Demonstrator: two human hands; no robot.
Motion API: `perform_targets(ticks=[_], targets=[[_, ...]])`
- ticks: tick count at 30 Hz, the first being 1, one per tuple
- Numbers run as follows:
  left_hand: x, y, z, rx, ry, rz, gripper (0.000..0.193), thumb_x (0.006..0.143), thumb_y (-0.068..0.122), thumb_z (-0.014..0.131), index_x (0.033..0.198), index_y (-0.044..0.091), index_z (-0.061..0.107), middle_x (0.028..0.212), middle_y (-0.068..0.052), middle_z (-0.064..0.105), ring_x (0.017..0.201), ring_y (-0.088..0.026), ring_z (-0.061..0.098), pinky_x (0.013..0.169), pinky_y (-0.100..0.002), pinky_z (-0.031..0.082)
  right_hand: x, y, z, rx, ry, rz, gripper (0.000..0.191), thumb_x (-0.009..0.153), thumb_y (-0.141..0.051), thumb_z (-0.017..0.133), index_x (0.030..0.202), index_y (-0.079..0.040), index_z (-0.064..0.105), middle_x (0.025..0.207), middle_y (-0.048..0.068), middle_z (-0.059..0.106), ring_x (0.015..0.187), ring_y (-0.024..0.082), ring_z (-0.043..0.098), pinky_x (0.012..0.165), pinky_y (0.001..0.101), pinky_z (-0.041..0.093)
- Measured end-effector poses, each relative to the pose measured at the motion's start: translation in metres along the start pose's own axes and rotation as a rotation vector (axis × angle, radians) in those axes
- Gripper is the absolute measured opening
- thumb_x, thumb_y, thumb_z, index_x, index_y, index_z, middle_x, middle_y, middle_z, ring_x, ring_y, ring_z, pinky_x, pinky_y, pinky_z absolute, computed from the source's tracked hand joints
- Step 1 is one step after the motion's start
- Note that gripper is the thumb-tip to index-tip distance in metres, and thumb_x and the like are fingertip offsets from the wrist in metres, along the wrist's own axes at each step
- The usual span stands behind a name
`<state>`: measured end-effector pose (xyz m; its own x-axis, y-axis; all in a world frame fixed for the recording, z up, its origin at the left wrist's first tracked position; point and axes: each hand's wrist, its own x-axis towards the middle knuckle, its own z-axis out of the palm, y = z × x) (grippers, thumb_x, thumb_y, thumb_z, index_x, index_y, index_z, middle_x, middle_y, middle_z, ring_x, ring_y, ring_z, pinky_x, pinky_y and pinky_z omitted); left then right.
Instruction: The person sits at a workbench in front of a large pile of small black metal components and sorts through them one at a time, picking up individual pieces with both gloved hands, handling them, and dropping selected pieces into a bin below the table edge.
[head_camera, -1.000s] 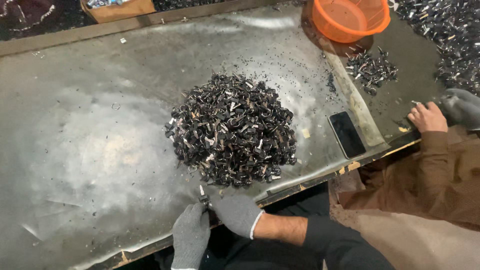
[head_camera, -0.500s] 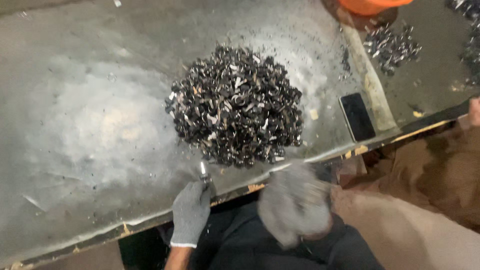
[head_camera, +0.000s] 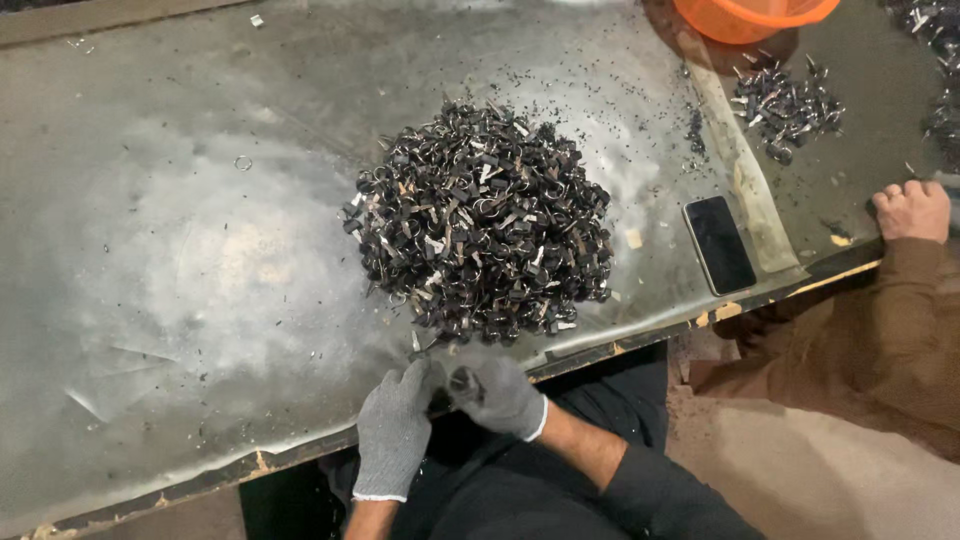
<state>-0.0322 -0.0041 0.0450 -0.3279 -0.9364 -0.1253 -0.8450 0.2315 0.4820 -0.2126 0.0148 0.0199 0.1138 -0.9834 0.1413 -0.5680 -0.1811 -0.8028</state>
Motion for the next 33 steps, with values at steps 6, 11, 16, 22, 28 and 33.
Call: perform_targets(ticks=[6, 11, 16, 22, 28, 33], targets=[[0.001, 0.011, -0.014, -0.326, 0.180, 0.057, 0.032, 0.083, -0.001, 0.065, 0.114, 0.007, 0.067, 0.100, -0.015, 0.068, 0.089, -0.036, 0.070, 0.075, -0.044, 0.054, -0.011, 0.004, 0.003, 0.153, -0.012, -0.083, 0.047, 0.090, -0.015, 0.071, 0.135, -0.006, 0.060, 0.110, 0.019, 0.069, 0.099, 0.034, 0.069, 0.085, 0.0436, 0.055], [-0.009, 0.022, -0.019, -0.552, 0.045, 0.234, 0.014, 0.084, 0.005, 0.072, 0.098, 0.003, 0.071, 0.093, -0.013, 0.072, 0.086, -0.034, 0.072, 0.073, -0.040, 0.056, -0.006, 0.015, -0.015, 0.314, -0.320, -0.013, 0.050, 0.083, -0.008, 0.070, 0.132, -0.008, 0.061, 0.107, 0.015, 0.070, 0.102, 0.030, 0.069, 0.093, 0.0414, 0.055], [-0.014, 0.007, -0.011, -0.434, 0.070, 0.128, 0.025, 0.073, 0.003, 0.070, 0.097, 0.006, 0.075, 0.088, -0.012, 0.071, 0.082, -0.032, 0.072, 0.071, -0.041, 0.056, -0.003, 0.019, -0.015, 0.233, -0.291, -0.078, 0.043, 0.083, -0.008, 0.076, 0.125, -0.009, 0.066, 0.108, 0.013, 0.072, 0.099, 0.032, 0.072, 0.088, 0.0416, 0.057], [-0.003, -0.015, 0.013, -0.103, 0.219, 0.089, 0.037, 0.071, 0.007, 0.070, 0.109, 0.008, 0.069, 0.095, -0.012, 0.071, 0.087, -0.035, 0.070, 0.074, -0.045, 0.055, 0.012, -0.003, -0.009, -0.195, -0.200, -0.029, 0.054, 0.085, -0.006, 0.066, 0.138, -0.010, 0.059, 0.120, 0.017, 0.068, 0.096, 0.036, 0.072, 0.076, 0.0435, 0.059], [-0.004, -0.024, 0.021, -0.141, 0.271, 0.036, 0.025, 0.080, 0.014, 0.071, 0.105, 0.008, 0.072, 0.092, -0.010, 0.073, 0.081, -0.031, 0.072, 0.071, -0.044, 0.056, 0.003, -0.023, -0.009, -0.290, -0.191, -0.121, 0.045, 0.090, -0.026, 0.073, 0.125, -0.002, 0.056, 0.114, 0.023, 0.067, 0.085, 0.036, 0.072, 0.063, 0.0428, 0.058], [-0.003, -0.025, 0.022, -0.033, 0.262, 0.113, 0.014, 0.083, 0.017, 0.071, 0.095, 0.009, 0.071, 0.087, -0.011, 0.071, 0.079, -0.033, 0.070, 0.069, -0.046, 0.055, 0.007, -0.024, -0.003, -0.572, -0.380, -0.060, 0.031, 0.095, -0.024, 0.067, 0.114, 0.000, 0.061, 0.095, 0.019, 0.069, 0.078, 0.033, 0.071, 0.058, 0.0412, 0.058]])
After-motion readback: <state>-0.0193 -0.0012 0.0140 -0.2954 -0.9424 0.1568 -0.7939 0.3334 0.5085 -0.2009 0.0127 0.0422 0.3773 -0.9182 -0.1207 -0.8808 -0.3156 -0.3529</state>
